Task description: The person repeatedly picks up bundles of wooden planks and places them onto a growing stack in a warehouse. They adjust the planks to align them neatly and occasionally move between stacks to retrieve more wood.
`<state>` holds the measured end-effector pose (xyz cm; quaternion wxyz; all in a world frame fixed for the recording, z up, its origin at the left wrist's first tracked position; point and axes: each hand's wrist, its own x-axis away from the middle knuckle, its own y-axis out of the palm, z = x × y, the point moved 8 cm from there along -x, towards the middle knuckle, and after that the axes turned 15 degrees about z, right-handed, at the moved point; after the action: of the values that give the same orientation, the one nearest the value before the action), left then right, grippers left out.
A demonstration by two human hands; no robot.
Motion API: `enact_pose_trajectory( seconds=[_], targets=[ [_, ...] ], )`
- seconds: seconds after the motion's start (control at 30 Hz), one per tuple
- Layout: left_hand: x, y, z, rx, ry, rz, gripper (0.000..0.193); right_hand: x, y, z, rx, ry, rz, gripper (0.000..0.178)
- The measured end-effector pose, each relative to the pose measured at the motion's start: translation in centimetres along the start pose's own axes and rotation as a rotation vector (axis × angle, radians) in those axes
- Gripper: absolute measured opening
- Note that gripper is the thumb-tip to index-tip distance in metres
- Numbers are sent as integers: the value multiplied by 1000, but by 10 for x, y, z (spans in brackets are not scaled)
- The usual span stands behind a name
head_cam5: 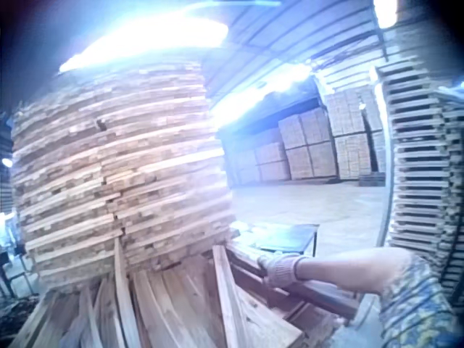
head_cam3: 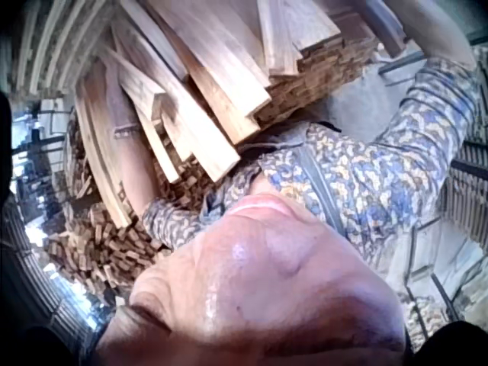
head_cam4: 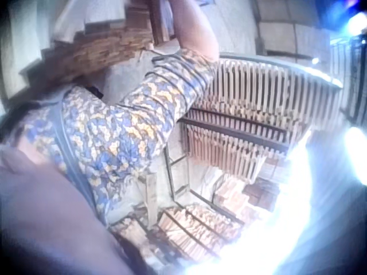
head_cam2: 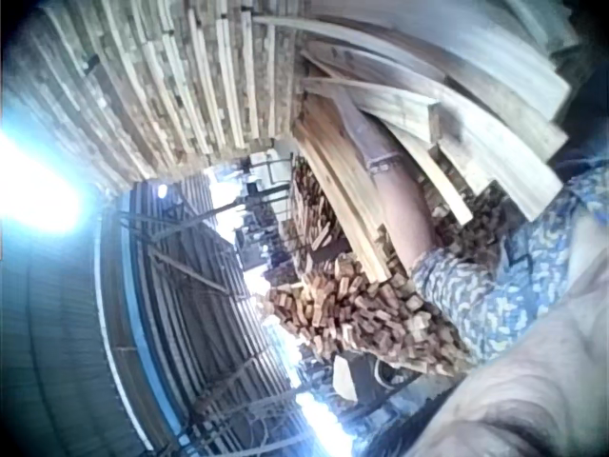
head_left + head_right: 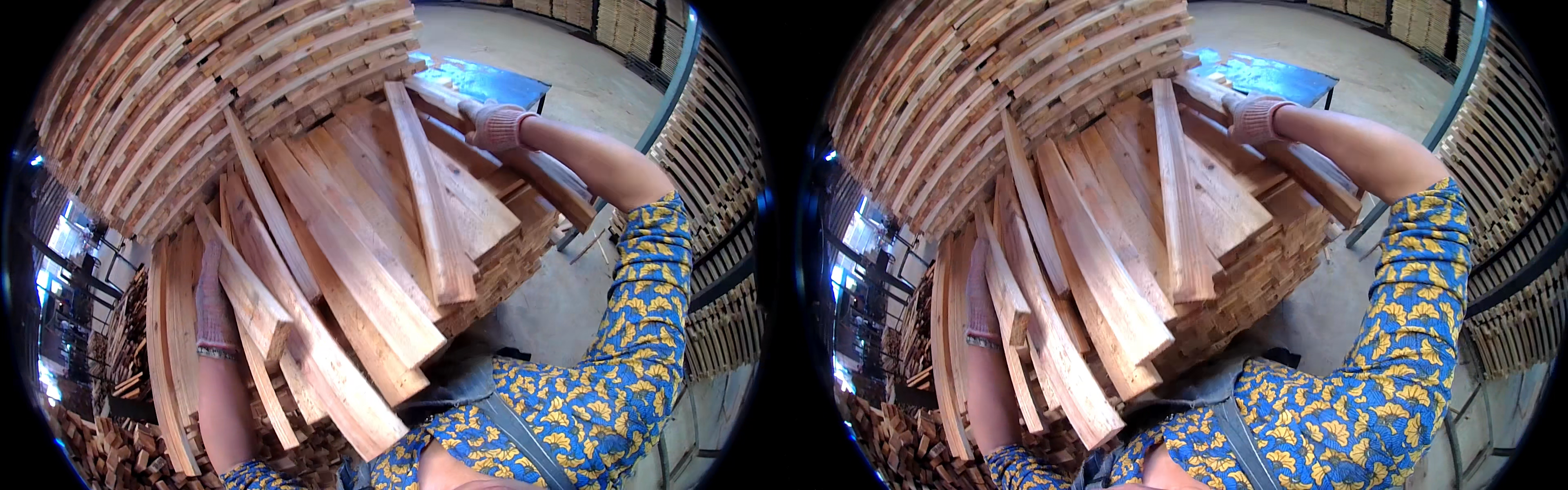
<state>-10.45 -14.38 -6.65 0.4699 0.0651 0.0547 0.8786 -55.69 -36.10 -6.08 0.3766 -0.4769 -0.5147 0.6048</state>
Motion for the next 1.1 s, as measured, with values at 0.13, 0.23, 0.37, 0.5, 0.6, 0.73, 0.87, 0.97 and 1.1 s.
enact_pose_trajectory(
  seconds=[0.13, 0.23, 0.37, 0.5, 0.6, 0.73, 0.87, 0.97, 1.1],
  targets=[
    [44, 19, 28, -32, 62, 143, 69, -14, -11, 5, -310, 19, 22, 68],
    [21, 9, 14, 8, -17, 7, 70, -12, 27, 15, -1478, 74, -384, 55],
    [17, 2, 12, 1, 71, 39, 71, 4, 17, -32, -1424, -93, -183, 50],
    [-2, -6, -2, -44, 7, 57, 73, 7, 9, -35, -583, -866, 342, 48],
    [-4, -11, -2, -82, 3, 69, 73, -20, 15, -50, -536, -185, -68, 54],
    [-1, -10, 8, -94, 26, 63, 73, -8, -13, -83, -264, -245, -184, 67],
    [-4, 0, 4, -102, 1, 22, 74, -44, -12, -37, -211, -344, 48, 64],
    [3, -15, 4, -71, -5, 38, 74, -2, -33, -11, -342, -178, -95, 61],
    [2, -13, 3, -54, -24, 27, 75, 0, 12, -38, -636, -222, 29, 62]
  ],
)
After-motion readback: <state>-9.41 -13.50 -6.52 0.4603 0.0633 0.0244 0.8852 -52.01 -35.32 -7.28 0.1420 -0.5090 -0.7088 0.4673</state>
